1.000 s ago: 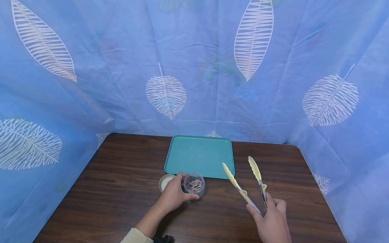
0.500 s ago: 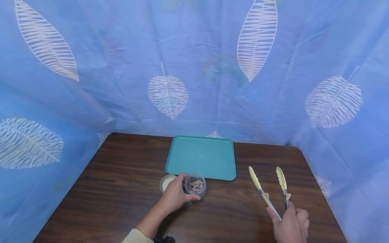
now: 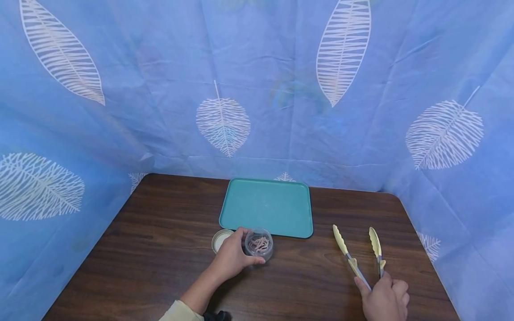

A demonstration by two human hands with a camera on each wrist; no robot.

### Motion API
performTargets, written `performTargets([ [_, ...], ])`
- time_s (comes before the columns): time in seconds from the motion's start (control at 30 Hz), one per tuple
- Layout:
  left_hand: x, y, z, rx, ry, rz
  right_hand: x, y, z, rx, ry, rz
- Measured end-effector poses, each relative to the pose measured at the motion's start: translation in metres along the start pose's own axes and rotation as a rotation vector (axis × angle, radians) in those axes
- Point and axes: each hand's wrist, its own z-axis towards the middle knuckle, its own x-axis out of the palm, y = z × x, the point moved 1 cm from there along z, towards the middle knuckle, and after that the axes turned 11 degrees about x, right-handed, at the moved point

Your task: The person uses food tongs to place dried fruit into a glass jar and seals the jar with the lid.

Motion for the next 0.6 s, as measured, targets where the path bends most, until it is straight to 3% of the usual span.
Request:
performTargets([
  [0.6, 0.0005, 0.0007, 0.0011, 0.003, -0.001, -0.011, 0.0067, -0.0034, -0.0022, -0.061, -0.075, -0.068],
])
